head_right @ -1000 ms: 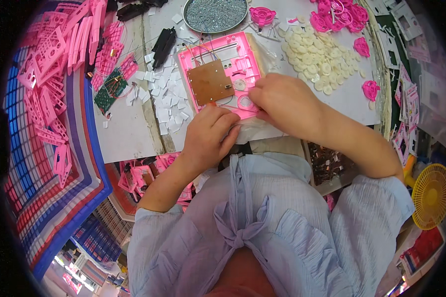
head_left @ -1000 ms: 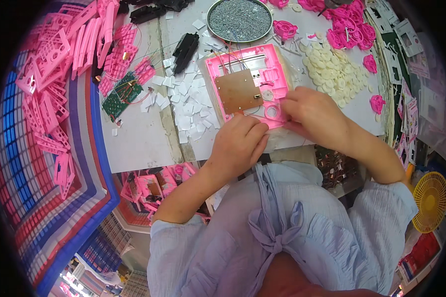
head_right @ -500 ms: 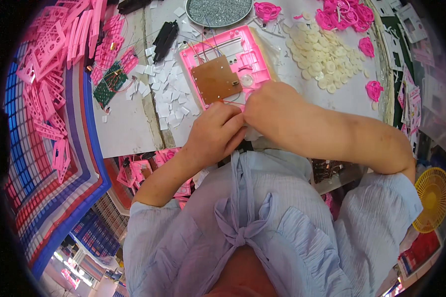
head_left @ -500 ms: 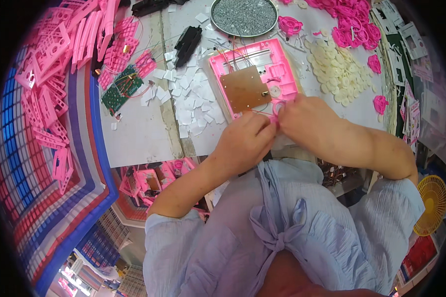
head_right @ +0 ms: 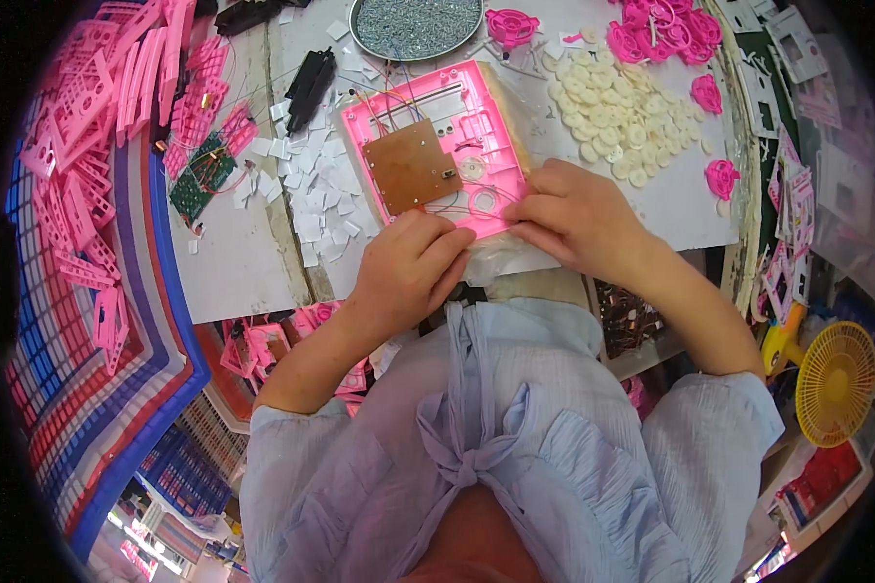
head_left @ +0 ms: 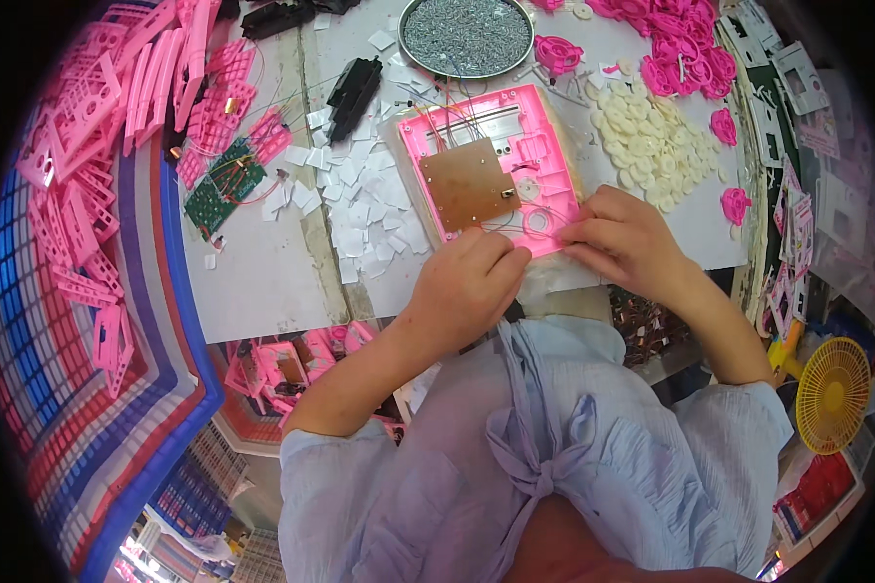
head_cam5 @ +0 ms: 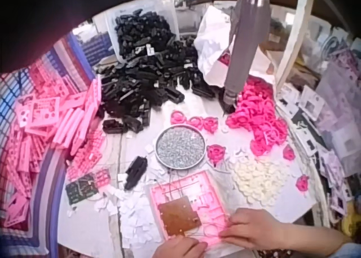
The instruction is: Assembling components into a pink plastic toy case using an electric screwdriver.
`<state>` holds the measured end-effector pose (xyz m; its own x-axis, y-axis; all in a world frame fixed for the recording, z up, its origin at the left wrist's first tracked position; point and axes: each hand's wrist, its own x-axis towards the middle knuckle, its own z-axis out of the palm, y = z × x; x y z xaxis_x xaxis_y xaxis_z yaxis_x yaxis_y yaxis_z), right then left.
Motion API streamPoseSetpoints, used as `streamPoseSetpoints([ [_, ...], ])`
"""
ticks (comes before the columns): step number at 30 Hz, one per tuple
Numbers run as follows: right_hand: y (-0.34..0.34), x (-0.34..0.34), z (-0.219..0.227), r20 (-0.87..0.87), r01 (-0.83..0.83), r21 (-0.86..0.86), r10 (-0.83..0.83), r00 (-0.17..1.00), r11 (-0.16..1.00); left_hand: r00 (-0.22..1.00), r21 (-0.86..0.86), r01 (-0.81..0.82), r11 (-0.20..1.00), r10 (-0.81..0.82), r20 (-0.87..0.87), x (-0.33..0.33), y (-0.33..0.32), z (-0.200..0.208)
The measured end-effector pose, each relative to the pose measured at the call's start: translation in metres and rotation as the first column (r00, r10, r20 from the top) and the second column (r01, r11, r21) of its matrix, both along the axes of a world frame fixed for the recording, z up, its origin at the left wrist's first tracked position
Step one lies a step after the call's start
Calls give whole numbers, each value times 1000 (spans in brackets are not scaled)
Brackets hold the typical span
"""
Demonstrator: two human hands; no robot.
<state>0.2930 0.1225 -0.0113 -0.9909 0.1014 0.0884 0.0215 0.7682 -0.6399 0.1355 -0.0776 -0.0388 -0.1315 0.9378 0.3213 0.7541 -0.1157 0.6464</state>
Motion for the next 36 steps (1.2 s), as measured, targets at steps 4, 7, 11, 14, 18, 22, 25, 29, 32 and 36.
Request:
streamPoseSetpoints([
  [4, -3, 5, 2, 27, 51, 0, -51, 998, 999, 1000, 2, 2, 1000, -2, -18, -1, -1, -2],
  [7, -7, -9, 21, 143, -128, 306, 87, 986, 943, 1000, -11, 1, 1000, -2, -25, -1, -1, -1],
  [11, -22, -31, 45, 309, -350, 481, 218, 926, 804, 999, -42, 23, 999, -24, -30, -3, -1, 1],
  [14, -26, -42, 48, 436, -505, 498, 300, 848, 705, 999, -46, 26, 999, -27, -22, -4, -2, -2],
  [18, 3, -36, 22, 204, -322, 293, 271, 941, 900, 998, -37, 36, 999, -38, -49, -4, -2, -1],
  [22, 15, -4, -12, -129, -119, 85, 129, 983, 989, 968, -82, 119, 990, -134, -213, -5, 3, 9],
  [25, 6, 8, -27, -244, -36, 54, 48, 969, 998, 948, -99, 135, 986, -158, -275, -3, 8, 12],
  [29, -11, 24, -24, -252, 62, 220, -5, 968, 973, 939, -133, 115, 984, -151, -309, 3, 10, 13],
  [32, -29, 36, -10, -60, 63, 402, -42, 997, 913, 918, -171, 111, 979, -167, -359, 6, 12, 17],
  [36, -14, 15, 28, 281, -145, 304, 56, 958, 942, 892, -231, 97, 968, -188, -412, 9, 11, 24],
])
